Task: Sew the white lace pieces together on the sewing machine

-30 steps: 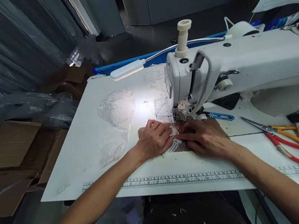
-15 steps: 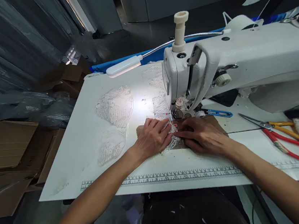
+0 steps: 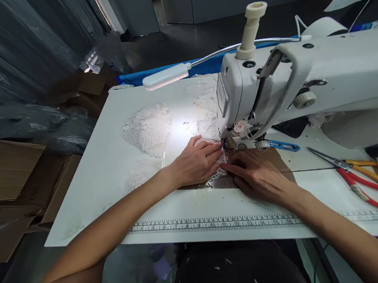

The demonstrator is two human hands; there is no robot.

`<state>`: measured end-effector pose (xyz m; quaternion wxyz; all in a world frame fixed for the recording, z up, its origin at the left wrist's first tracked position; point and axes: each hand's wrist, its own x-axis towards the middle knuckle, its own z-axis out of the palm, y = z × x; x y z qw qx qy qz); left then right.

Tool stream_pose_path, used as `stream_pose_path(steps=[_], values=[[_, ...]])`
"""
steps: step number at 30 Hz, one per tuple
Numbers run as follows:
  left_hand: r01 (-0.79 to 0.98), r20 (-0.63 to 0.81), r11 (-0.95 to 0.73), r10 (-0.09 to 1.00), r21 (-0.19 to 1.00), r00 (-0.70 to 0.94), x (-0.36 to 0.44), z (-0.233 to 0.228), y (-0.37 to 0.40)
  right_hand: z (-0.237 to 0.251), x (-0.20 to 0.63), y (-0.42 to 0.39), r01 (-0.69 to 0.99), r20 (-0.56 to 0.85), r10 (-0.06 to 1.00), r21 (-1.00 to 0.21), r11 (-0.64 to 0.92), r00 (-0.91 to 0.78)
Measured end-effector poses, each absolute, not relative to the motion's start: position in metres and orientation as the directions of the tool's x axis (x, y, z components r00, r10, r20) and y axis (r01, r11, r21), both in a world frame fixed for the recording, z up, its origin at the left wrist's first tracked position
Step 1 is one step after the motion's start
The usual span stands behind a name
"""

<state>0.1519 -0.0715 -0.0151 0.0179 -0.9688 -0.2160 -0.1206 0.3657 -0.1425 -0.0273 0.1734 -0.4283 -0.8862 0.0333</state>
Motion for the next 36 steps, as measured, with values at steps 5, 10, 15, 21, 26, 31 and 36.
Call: stream_pose_path(steps=[5,10,15,21,26,31,36], values=[[0.498,0.321,-0.867,0.471,-0.002,0.821,0.156,-0.021,-0.077,-0.03,0.364,-0.142,0.754,0.28,0.781,-0.222,0.619,-0.558],[0.516,0.34,-0.856,0.491,0.019,0.802,0.157,-0.025,-0.076,-0.033,0.368,-0.14,0.766,0.289,0.801,-0.25,0.592,-0.525],[0.516,0.352,-0.852,0.511,0.086,0.784,0.156,-0.026,-0.073,-0.032,0.369,-0.138,0.753,0.314,0.787,-0.251,0.608,-0.53],[0.492,0.349,-0.865,0.492,0.095,0.798,0.154,-0.025,-0.071,-0.027,0.367,-0.135,0.748,0.345,0.767,-0.219,0.626,-0.541],[0.486,0.337,-0.868,0.491,0.104,0.804,0.153,-0.026,-0.069,-0.029,0.367,-0.134,0.75,0.356,0.771,-0.231,0.62,-0.528],[0.479,0.343,-0.87,0.487,0.115,0.803,0.153,-0.026,-0.068,-0.033,0.366,-0.135,0.744,0.36,0.791,-0.294,0.599,-0.495],[0.48,0.346,-0.87,0.488,0.114,0.801,0.153,-0.025,-0.068,-0.035,0.365,-0.137,0.74,0.344,0.81,-0.342,0.579,-0.474]])
